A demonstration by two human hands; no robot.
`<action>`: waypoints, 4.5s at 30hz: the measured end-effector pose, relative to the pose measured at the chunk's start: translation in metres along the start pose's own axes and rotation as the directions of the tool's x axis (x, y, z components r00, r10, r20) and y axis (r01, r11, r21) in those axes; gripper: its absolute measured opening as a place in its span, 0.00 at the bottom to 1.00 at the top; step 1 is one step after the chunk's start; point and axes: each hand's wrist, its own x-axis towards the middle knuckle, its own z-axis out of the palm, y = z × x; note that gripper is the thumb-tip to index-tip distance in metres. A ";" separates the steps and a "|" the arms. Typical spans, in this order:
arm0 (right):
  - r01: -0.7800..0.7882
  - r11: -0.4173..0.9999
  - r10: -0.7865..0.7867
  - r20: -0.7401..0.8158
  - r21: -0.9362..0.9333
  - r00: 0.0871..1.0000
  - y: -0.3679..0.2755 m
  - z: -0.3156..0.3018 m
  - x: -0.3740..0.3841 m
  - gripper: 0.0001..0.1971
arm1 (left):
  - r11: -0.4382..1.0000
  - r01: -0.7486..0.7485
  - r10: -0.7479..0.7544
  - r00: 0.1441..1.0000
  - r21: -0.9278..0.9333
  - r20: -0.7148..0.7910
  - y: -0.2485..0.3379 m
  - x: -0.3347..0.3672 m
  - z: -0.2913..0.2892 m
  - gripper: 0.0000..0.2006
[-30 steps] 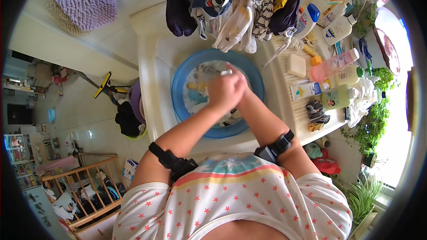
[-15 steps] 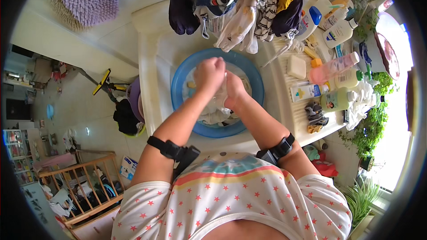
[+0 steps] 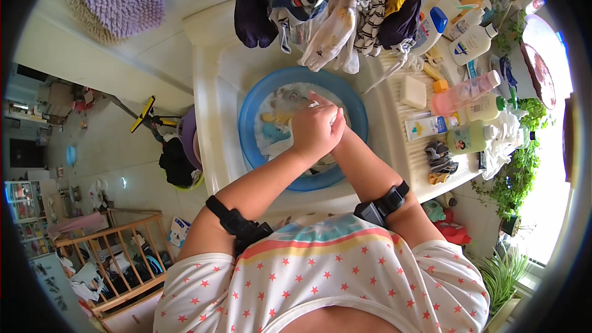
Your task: Hand washing a baby garment in a basin with liquid soap.
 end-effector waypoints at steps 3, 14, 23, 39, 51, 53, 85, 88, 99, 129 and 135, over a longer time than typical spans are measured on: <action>-0.636 0.715 0.638 0.102 0.289 0.763 -0.031 0.022 0.015 0.21 | 0.950 0.309 -0.308 0.951 -0.040 0.032 -0.024 0.009 -0.002 0.14; -0.697 0.709 0.668 -0.213 -0.107 0.713 -0.091 0.010 0.005 0.27 | 0.529 0.603 -0.568 0.774 -0.597 0.278 -0.077 0.011 -0.044 0.17; -0.587 0.809 0.535 -0.457 0.034 0.710 -0.084 0.022 0.020 0.19 | 0.780 0.500 -0.478 0.864 -0.375 0.158 -0.056 0.010 -0.049 0.12; -0.597 0.763 0.644 -0.209 0.247 0.736 -0.050 0.052 0.021 0.16 | 0.899 0.418 -0.433 0.893 0.129 0.121 -0.029 0.028 -0.013 0.17; -0.596 0.787 0.616 -0.270 0.162 0.740 -0.053 0.067 0.020 0.16 | 0.921 0.386 -0.388 0.922 0.056 0.017 -0.036 0.026 -0.016 0.15; -0.342 0.928 0.350 -0.026 0.146 0.937 -0.035 0.037 0.019 0.16 | 0.996 0.063 -0.057 0.995 0.069 -0.081 -0.006 0.019 -0.016 0.15; -0.693 0.697 0.717 -0.146 0.185 0.682 -0.104 0.034 0.021 0.23 | 0.282 0.779 -0.445 0.623 -0.560 0.643 -0.075 0.019 -0.104 0.10; -0.688 0.704 0.708 -0.099 0.179 0.699 -0.102 0.029 0.021 0.23 | 0.270 0.789 -0.404 0.613 -0.552 0.679 -0.071 0.022 -0.104 0.10; -0.665 0.740 0.671 -0.156 0.097 0.725 -0.109 0.031 0.018 0.25 | 0.080 0.797 -0.293 0.593 -0.598 0.750 -0.068 0.019 -0.100 0.14; -0.403 0.708 0.300 0.270 0.580 0.915 -0.037 0.033 0.007 0.15 | 0.938 0.346 -0.346 0.938 -0.026 0.018 -0.021 0.031 -0.012 0.15; -0.736 0.668 0.733 -0.266 0.108 0.626 -0.058 0.064 0.010 0.18 | 0.960 0.280 -0.279 0.960 -0.019 0.015 -0.022 0.014 -0.016 0.15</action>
